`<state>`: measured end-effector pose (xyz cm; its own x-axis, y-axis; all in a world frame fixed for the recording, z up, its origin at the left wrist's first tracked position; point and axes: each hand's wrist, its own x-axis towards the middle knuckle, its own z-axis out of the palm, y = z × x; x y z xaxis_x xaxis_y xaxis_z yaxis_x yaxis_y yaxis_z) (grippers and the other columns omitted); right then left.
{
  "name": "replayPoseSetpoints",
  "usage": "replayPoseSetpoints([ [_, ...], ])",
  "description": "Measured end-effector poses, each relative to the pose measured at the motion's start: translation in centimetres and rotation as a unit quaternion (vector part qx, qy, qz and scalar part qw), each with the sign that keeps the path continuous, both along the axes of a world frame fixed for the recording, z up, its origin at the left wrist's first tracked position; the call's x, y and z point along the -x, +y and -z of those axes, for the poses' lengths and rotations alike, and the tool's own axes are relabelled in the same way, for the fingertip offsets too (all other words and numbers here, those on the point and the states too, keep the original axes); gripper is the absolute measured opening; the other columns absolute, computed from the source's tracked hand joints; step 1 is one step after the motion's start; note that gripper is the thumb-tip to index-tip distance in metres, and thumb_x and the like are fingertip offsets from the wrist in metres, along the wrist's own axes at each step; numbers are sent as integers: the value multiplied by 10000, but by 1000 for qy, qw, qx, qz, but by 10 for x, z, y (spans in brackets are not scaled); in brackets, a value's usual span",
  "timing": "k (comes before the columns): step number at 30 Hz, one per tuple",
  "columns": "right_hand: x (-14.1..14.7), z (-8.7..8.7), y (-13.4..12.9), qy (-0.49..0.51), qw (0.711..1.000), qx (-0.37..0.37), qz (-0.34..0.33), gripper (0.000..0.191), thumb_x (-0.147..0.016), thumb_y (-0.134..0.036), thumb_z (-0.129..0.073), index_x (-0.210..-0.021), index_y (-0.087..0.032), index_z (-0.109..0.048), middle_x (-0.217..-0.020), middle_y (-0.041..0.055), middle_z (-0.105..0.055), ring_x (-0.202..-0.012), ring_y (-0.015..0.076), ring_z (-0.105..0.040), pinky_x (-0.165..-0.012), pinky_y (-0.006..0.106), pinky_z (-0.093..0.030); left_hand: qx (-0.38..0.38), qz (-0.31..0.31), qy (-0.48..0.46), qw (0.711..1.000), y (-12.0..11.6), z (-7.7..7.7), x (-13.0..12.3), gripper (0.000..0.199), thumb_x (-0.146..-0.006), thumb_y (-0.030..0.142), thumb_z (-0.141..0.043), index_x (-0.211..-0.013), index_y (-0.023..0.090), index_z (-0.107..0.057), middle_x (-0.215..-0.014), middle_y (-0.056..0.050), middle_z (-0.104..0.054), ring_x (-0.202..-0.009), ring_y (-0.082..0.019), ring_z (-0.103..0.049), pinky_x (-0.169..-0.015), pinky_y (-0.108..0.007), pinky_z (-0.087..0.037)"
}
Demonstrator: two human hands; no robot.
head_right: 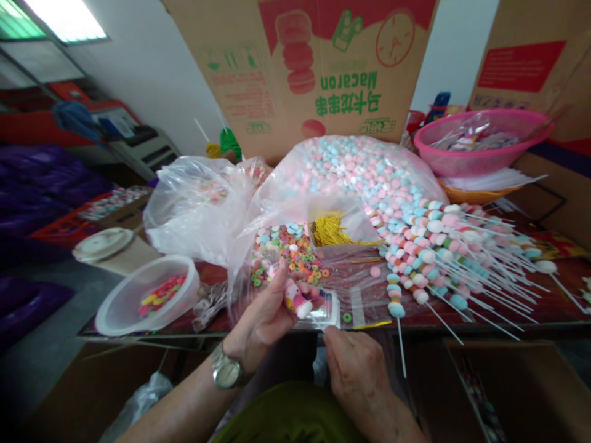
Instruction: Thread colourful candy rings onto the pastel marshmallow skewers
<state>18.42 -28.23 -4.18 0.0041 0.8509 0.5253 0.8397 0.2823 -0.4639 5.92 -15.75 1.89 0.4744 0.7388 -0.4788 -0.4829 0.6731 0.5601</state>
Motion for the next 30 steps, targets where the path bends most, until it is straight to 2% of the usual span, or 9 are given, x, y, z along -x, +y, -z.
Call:
replayPoseSetpoints([
  [4,5,-9,-1,120,987,105,-30,286,-924,-214,-384,-744,-172,-602,-617,15,-609,-552,118,-553,-550,215,-385,-17,-14,-4,1000,-5,3,-5,356,-839,487,-541,-763,139,-561,-547,-17,-596,-539,-166,-614,-637,-344,-529],
  [7,12,-16,2,260,943,201,-46,310,-926,-300,-390,-697,-180,-562,-542,-27,-516,-497,100,-475,-477,197,-349,-25,-3,12,1000,-16,8,-13,403,-776,541,-595,-704,148,-548,-484,7,-547,-533,-169,-608,-630,-339,-524],
  [9,17,-16,5,327,917,225,-23,331,-918,-350,-397,-680,-179,-550,-494,-48,-450,-452,95,-418,-437,195,-323,-21,4,13,1000,-24,13,-17,419,-762,556,-602,-676,151,-538,-480,8,-534,-559,-172,-616,-632,-325,-522],
  [11,18,-13,8,344,913,219,5,341,-911,-381,-402,-696,-172,-564,-490,-51,-437,-443,95,-402,-435,201,-316,-9,18,8,1000,-27,18,-16,417,-777,553,-587,-682,149,-541,-516,-8,-557,-584,-173,-623,-634,-314,-521],
  [16,7,-9,6,290,938,186,35,318,-915,-363,-400,-753,-166,-589,-559,-23,-517,-514,114,-476,-489,206,-341,0,50,10,999,-17,24,-3,289,-831,431,-586,-862,144,-591,-757,-63,-665,-644,-172,-644,-646,-319,-525],
  [20,9,-11,5,231,958,166,36,318,-925,-326,-376,-732,-174,-578,-562,-10,-559,-507,117,-518,-493,203,-352,4,63,31,998,-19,23,-5,215,-826,353,-611,-820,139,-586,-722,-65,-670,-627,-176,-647,-645,-314,-520],
  [24,20,-8,10,142,979,120,79,302,-924,-269,-349,-833,-168,-618,-676,49,-676,-587,149,-623,-546,216,-387,-10,57,57,997,-34,26,-17,285,-801,430,-617,-756,150,-582,-656,-53,-657,-576,-156,-622,-589,-260,-489],
  [27,22,-4,14,62,986,96,119,306,-913,-224,-337,-822,-163,-623,-661,56,-693,-569,158,-648,-521,224,-365,-75,100,125,984,-42,32,-16,367,-811,506,-553,-705,157,-597,-605,-30,-621,-531,-137,-581,-541,-234,-459],
  [30,18,0,17,-9,988,58,145,321,-906,-198,-330,-745,-167,-606,-541,25,-642,-464,145,-612,-470,240,-310,-198,146,257,935,-41,36,-1,356,-776,459,-603,-584,160,-589,-542,-10,-569,-510,-125,-526,-520,-219,-424],
])
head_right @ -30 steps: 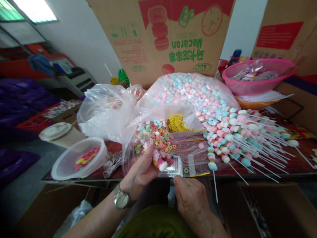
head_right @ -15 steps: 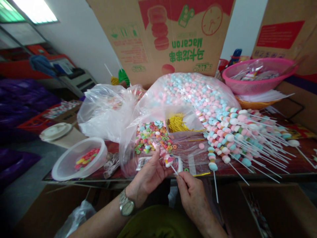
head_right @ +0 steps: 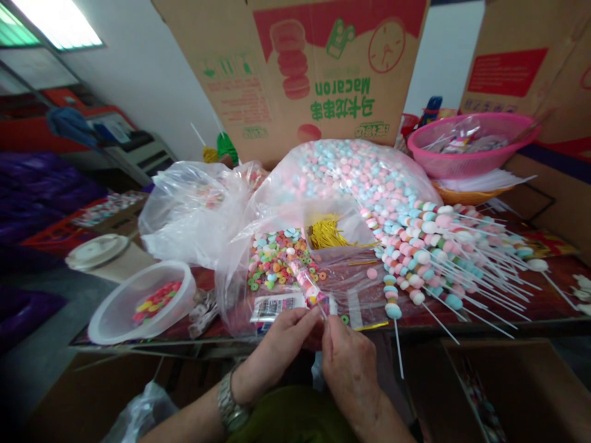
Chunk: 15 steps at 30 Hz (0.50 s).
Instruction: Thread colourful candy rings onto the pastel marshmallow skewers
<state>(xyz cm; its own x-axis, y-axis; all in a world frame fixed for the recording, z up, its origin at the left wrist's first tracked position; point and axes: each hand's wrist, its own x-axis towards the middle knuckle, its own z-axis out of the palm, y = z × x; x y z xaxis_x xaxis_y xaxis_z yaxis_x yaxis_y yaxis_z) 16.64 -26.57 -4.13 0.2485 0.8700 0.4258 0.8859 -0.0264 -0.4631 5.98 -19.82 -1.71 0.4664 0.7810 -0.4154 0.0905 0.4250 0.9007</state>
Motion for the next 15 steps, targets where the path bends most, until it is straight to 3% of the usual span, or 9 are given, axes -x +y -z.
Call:
replayPoseSetpoints([
  [2,-1,1,1,-39,999,-18,1,331,-905,-192,-328,-705,-171,-590,-488,10,-602,-426,140,-585,-465,253,-287,-173,-23,100,980,4,1,12,252,-734,377,-667,-612,165,-610,-569,3,-572,-538,-120,-509,-539,-213,-412],
  [4,0,0,1,-64,997,-29,-11,321,-904,-172,-331,-704,-172,-582,-487,6,-596,-433,135,-579,-481,255,-288,-353,-38,190,915,9,1,21,174,-739,341,-668,-795,179,-635,-680,4,-614,-597,-128,-535,-574,-220,-420],
  [6,4,-1,2,-91,995,-38,-17,302,-896,-141,-334,-718,-172,-576,-502,8,-605,-442,129,-573,-495,256,-287,-470,-7,248,847,14,-1,25,171,-805,315,-595,-916,186,-602,-770,-11,-640,-653,-142,-576,-606,-236,-439],
  [9,12,-4,3,-135,990,-42,-14,270,-863,-100,-353,-699,-179,-553,-501,7,-602,-442,130,-564,-502,262,-282,-576,42,297,761,18,-3,27,139,-878,224,-461,-844,175,-586,-739,-33,-641,-671,-157,-601,-626,-252,-451],
  [12,17,-7,5,-161,987,-22,-13,228,-809,-82,-403,-652,-190,-528,-494,9,-596,-443,147,-569,-500,274,-283,-648,67,325,685,17,-2,27,157,-856,158,-441,-796,173,-586,-699,-44,-634,-649,-179,-594,-606,-273,-451],
  [14,19,-10,7,-168,986,-7,-14,195,-774,-76,-442,-645,-190,-534,-502,13,-608,-443,157,-576,-494,278,-285,-666,82,321,668,16,0,27,147,-838,145,-448,-762,170,-571,-666,-43,-620,-615,-184,-579,-572,-277,-443],
  [15,19,-11,9,-170,985,2,-15,182,-761,-74,-460,-645,-189,-539,-506,16,-615,-444,161,-581,-488,279,-284,-666,86,312,672,16,0,28,145,-837,146,-446,-753,168,-562,-655,-41,-612,-602,-181,-573,-560,-274,-440],
])
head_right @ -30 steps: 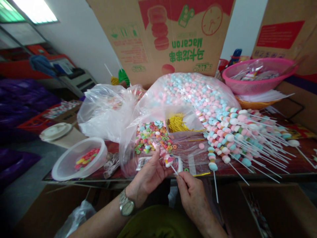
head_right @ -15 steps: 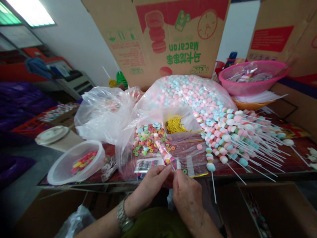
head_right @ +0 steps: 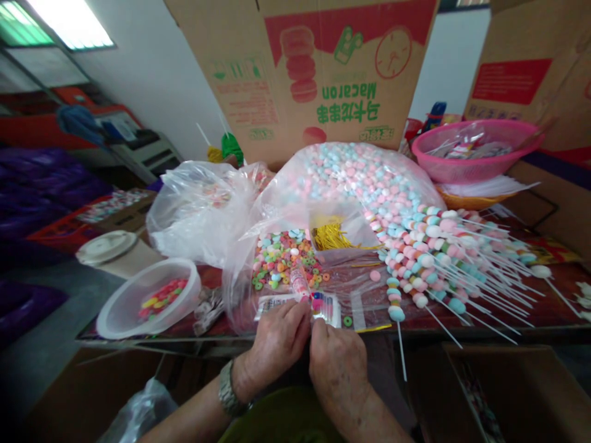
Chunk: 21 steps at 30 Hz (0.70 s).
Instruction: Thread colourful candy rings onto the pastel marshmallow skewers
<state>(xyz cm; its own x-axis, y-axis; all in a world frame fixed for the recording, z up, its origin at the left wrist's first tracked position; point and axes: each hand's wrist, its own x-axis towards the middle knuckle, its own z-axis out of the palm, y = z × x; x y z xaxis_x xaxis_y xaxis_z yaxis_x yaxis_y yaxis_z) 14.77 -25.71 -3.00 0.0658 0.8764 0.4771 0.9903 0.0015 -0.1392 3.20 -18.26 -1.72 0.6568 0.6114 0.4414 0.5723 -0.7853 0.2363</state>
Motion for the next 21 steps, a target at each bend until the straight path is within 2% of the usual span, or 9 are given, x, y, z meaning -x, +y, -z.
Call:
replayPoseSetpoints([
  [2,-1,-3,3,-3,1000,24,4,162,-754,-76,-485,-659,-185,-557,-513,22,-628,-442,165,-588,-471,278,-276,30,-4,-32,999,2,-1,1,159,-858,154,-426,-758,167,-549,-662,-38,-606,-605,-168,-573,-563,-262,-446],
  [4,-4,-4,6,-3,999,49,4,148,-768,-80,-489,-709,-177,-584,-534,29,-646,-438,165,-590,-452,278,-266,51,-39,-80,995,6,-3,3,149,-888,188,-418,-832,163,-554,-714,-39,-617,-649,-159,-585,-601,-256,-461],
  [7,-5,-3,8,3,998,60,-4,164,-790,-75,-472,-774,-168,-607,-565,37,-661,-442,170,-593,-444,283,-275,41,-70,-90,993,12,-7,6,174,-873,306,-512,-955,163,-567,-844,-60,-634,-758,-177,-597,-668,-275,-477],
  [9,-4,-2,8,0,999,52,-7,172,-786,-69,-472,-731,-172,-599,-544,37,-649,-446,179,-598,-446,286,-288,35,-54,-45,997,15,-9,7,169,-861,319,-535,-924,175,-596,-862,-59,-628,-781,-184,-591,-673,-276,-474],
  [14,2,-3,8,-12,999,33,-12,162,-737,-58,-501,-666,-177,-585,-508,35,-632,-428,182,-597,-441,282,-306,37,-47,22,998,16,-7,6,241,-899,191,-414,-738,159,-591,-732,-55,-591,-687,-169,-558,-629,-269,-451],
  [16,6,-5,9,-9,999,43,-8,167,-727,-49,-501,-660,-174,-590,-518,42,-641,-438,185,-604,-443,279,-314,44,-24,9,999,14,-4,6,220,-887,185,-418,-732,157,-572,-719,-57,-585,-674,-170,-553,-610,-270,-442],
  [21,7,-7,18,48,993,109,1,211,-785,-55,-446,-746,-146,-631,-629,83,-681,-534,199,-632,-499,276,-354,108,43,-101,988,7,-1,5,169,-886,183,-418,-761,164,-530,-698,-39,-584,-635,-143,-547,-573,-241,-430],
])
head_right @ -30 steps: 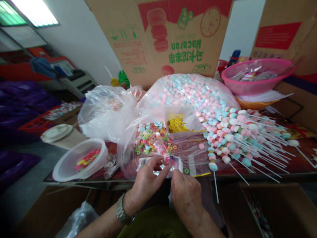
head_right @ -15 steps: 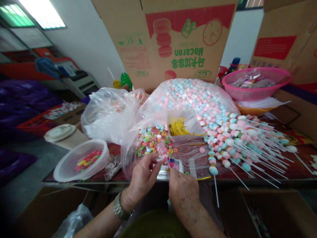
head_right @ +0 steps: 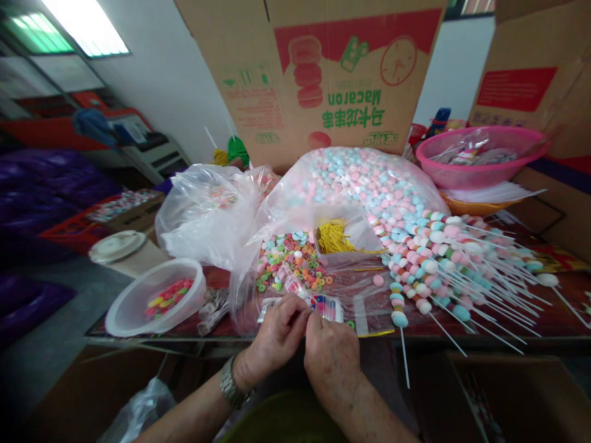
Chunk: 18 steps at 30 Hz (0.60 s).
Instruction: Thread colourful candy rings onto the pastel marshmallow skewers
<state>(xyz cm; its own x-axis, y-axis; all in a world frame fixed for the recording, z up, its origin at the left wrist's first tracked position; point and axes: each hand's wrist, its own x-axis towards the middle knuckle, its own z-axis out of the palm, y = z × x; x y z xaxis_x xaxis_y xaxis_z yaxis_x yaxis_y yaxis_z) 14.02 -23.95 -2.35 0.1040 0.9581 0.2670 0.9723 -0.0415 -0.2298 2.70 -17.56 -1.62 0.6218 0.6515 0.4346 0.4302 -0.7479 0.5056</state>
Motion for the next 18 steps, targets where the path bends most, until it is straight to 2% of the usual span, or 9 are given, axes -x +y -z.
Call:
replayPoseSetpoints([
  [2,-10,-2,3,67,997,28,-12,228,-812,-73,-423,-818,-143,-640,-681,82,-690,-599,194,-641,-533,265,-368,5,58,4,998,1,-8,3,152,-892,177,-418,-793,168,-533,-722,-35,-604,-660,-138,-561,-608,-241,-444],
  [4,-28,-7,4,158,986,36,-46,225,-850,-129,-410,-834,-156,-633,-693,58,-681,-631,175,-628,-549,247,-369,-30,105,24,994,9,-23,10,121,-894,181,-429,-905,171,-549,-858,-56,-643,-801,-161,-589,-738,-284,-459],
  [5,-38,-12,4,202,976,37,-69,232,-875,-175,-402,-810,-164,-624,-675,39,-665,-624,162,-610,-548,238,-364,-57,104,33,992,15,-31,14,143,-893,196,-442,-991,173,-544,-971,-75,-644,-912,-186,-583,-832,-332,-440],
  [7,-58,-24,1,268,956,48,-111,287,-911,-269,-388,-733,-174,-593,-618,5,-613,-588,136,-559,-531,223,-347,-87,39,56,994,29,-49,23,327,-882,271,-492,-1187,153,-473,-1221,-144,-555,-1147,-261,-482,-976,-442,-340],
  [8,-66,-31,0,287,947,59,-129,304,-915,-296,-391,-706,-176,-576,-601,-8,-588,-577,126,-534,-525,217,-339,-83,44,97,991,36,-56,27,392,-865,326,-525,-1213,157,-465,-1240,-149,-544,-1160,-284,-469,-999,-483,-298],
  [10,-78,-44,0,297,938,81,-161,300,-912,-300,-405,-684,-176,-556,-595,-25,-559,-574,112,-504,-524,210,-327,-30,100,191,976,42,-65,30,377,-853,367,-536,-1181,183,-509,-1125,-106,-613,-1043,-265,-541,-976,-476,-311],
  [12,-82,-54,2,282,938,87,-180,294,-910,-288,-413,-673,-175,-544,-604,-29,-550,-584,108,-491,-533,213,-320,62,153,233,958,40,-67,27,267,-879,349,-486,-1080,193,-566,-926,-44,-652,-838,-197,-585,-861,-375,-400],
  [15,-82,-60,8,257,945,69,-189,294,-907,-265,-409,-658,-176,-538,-601,-29,-543,-584,111,-487,-533,224,-315,213,172,152,950,25,-59,18,247,-888,354,-465,-1029,178,-565,-838,-9,-618,-718,-140,-549,-672,-243,-425],
  [18,-82,-52,14,272,945,26,-181,238,-885,-256,-426,-731,-181,-592,-660,-10,-583,-614,125,-512,-559,236,-360,354,161,56,919,11,-47,7,269,-883,403,-461,-988,172,-552,-780,12,-574,-640,-108,-512,-577,-200,-405],
])
